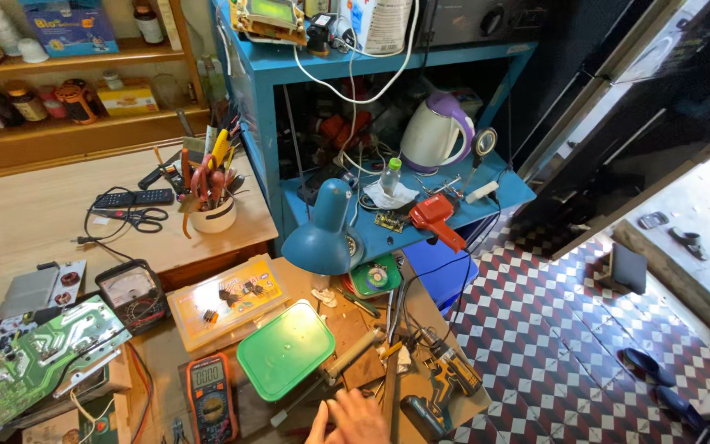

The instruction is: The person uses a multimeter to test points on a circuit board, then flips the board to test the other side. They adjust a desk lamp, search through a small box of components, and handle a USB flash drive and a green container.

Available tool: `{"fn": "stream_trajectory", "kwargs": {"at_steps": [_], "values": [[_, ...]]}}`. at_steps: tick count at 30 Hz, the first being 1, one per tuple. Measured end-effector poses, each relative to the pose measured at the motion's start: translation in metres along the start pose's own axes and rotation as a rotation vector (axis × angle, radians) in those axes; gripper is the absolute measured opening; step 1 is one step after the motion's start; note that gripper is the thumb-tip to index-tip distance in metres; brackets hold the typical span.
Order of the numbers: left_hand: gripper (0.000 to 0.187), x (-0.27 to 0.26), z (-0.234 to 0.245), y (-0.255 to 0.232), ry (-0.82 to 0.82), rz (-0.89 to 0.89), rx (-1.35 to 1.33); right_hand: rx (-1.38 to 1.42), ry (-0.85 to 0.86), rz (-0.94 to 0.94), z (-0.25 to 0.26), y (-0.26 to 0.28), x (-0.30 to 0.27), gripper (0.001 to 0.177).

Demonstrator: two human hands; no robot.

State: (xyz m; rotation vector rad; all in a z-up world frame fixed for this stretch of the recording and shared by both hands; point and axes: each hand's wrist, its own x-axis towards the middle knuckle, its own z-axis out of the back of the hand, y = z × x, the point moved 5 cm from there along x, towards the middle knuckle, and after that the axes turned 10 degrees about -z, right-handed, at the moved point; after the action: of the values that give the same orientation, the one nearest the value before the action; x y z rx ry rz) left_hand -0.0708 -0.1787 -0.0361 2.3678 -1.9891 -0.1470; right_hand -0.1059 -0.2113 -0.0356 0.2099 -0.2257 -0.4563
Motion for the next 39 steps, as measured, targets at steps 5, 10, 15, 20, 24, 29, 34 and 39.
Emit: {"fn": "stream_trajectory", "kwargs": {"at_steps": [5,10,15,20,24,29,34,39], "values": [[0.080,-0.050,-0.049,-0.001,-0.077,0.041,0.114,0.564,-0.236,-0.494,0.071,-0.083,-0.025,0.044],[0.051,-0.054,-0.074,-0.027,-0.219,-0.283,0.550,0.598,0.040,-0.708,0.084,-0.105,-0.081,0.046],[0.055,-0.047,-0.052,0.002,-0.405,-0.195,0.667,0.505,0.333,-0.978,0.051,-0.109,-0.127,0.052],[0.048,-0.023,-0.011,0.080,-0.434,-0.048,0.736,0.579,0.372,-0.855,0.060,-0.139,-0.152,0.051],[0.038,0.018,0.000,0.149,-0.451,-0.067,0.789,0.575,0.496,-1.059,0.097,-0.199,-0.174,0.056],[0.034,0.076,0.010,0.222,-0.490,-0.174,0.759,0.528,0.528,-1.070,0.147,-0.286,-0.225,0.053],[0.036,0.109,0.013,0.251,-0.658,-0.229,0.826,0.652,0.382,-1.052,0.197,-0.354,-0.253,0.049],[0.038,0.122,0.023,0.267,-0.738,-0.273,0.897,0.707,0.346,-1.029,0.206,-0.406,-0.235,0.051]]}}
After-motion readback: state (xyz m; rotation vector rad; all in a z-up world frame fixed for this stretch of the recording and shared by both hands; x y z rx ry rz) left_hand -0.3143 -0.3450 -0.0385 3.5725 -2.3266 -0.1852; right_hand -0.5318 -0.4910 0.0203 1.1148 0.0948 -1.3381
